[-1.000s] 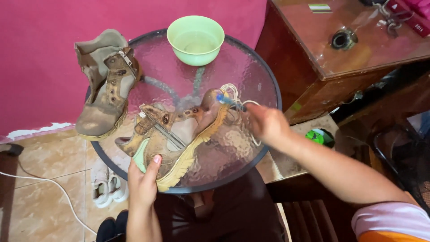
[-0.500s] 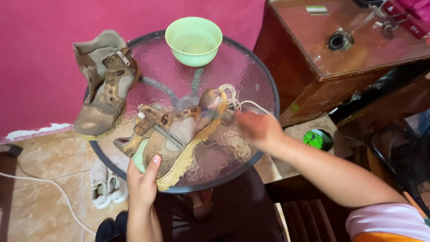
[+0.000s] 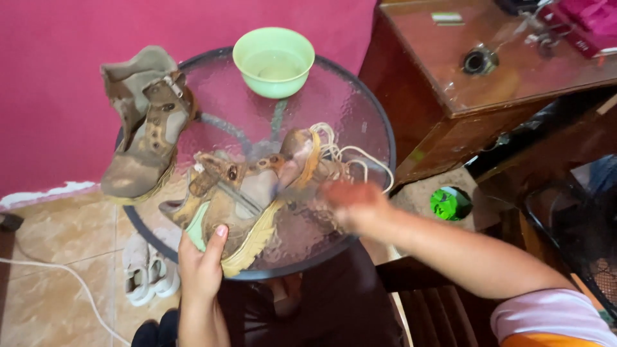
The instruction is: The person scrubs a brown boot with a toothbrush, repeatedly dipping the brush into a bowl of water. They rotate the boot to clean different areas, including the toe, sides, and laces, while the other boot remains on the table.
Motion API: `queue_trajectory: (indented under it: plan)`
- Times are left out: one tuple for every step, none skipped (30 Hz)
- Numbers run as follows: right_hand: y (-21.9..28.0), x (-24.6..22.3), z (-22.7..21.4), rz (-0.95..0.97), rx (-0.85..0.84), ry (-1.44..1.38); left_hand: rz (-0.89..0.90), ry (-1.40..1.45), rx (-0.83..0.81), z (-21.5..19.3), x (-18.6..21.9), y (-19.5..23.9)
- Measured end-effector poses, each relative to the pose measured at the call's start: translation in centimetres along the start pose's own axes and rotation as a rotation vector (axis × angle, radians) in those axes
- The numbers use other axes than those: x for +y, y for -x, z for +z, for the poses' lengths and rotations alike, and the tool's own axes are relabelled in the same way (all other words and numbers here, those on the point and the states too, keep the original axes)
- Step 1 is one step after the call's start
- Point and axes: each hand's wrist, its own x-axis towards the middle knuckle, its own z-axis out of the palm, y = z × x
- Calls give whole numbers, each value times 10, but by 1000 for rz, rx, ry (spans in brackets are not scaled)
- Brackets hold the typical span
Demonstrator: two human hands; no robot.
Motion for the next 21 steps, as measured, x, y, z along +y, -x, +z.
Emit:
queue_trajectory:
  plan:
    - [-3, 3, -9, 2, 0, 0, -1, 0, -2, 1, -1, 1]
    - [-6, 6, -17, 49, -52, 14, -9, 9, 7, 2, -2, 1]
    - [-10, 7, -22, 97, -103, 19, -21, 10, 19, 0, -3, 3]
    - [-14, 18, -27, 101, -101, 12, -25, 3, 19, -1, -1, 0]
    - [-18, 31, -34, 328, -159, -3, 13, 35, -1, 1, 1, 0]
    - [-22, 43, -40, 554, -221, -16, 51, 67, -21, 2, 3, -1]
    - [-23, 29, -39, 553, -218, -13, 56, 68, -22, 1, 0, 2]
    - [-24, 14, -39, 396, -278, -22, 1, 57, -7, 1, -2, 4]
    - [-25, 1, -39, 239, -334, -32, -51, 43, 8, 0, -2, 4]
    - [-22, 19, -42, 238, -328, -30, -45, 41, 8, 3, 0, 0]
    - [-14, 31, -42, 198, -256, 7, -22, 39, 7, 3, 0, 0]
    - [-5, 43, -41, 158, -185, 44, 0, 38, 5, 2, 0, 1]
    - [-6, 42, -40, 158, -190, 44, -4, 41, 6, 2, 1, 0]
    - [-8, 40, -39, 273, -187, 29, 2, 45, -4, 2, 3, 0]
    - [-13, 41, -39, 382, -180, 19, 15, 52, -9, 2, 5, -3]
    - [-16, 22, -40, 376, -183, 24, 17, 58, -5, 3, 4, -2]
    - [-19, 3, -39, 245, -202, 20, 24, 28, 3, 2, 3, 0]
    - [-22, -16, -38, 115, -221, 15, 30, -2, 10, 2, 3, 2]
    - [-19, 3, -37, 125, -218, 7, 24, -12, 3, 1, 1, 1]
    - [-16, 22, -36, 294, -205, 0, 39, 13, 6, 1, -2, 1]
    - [-15, 44, -38, 454, -196, 2, 59, 48, 14, 4, -5, -1]
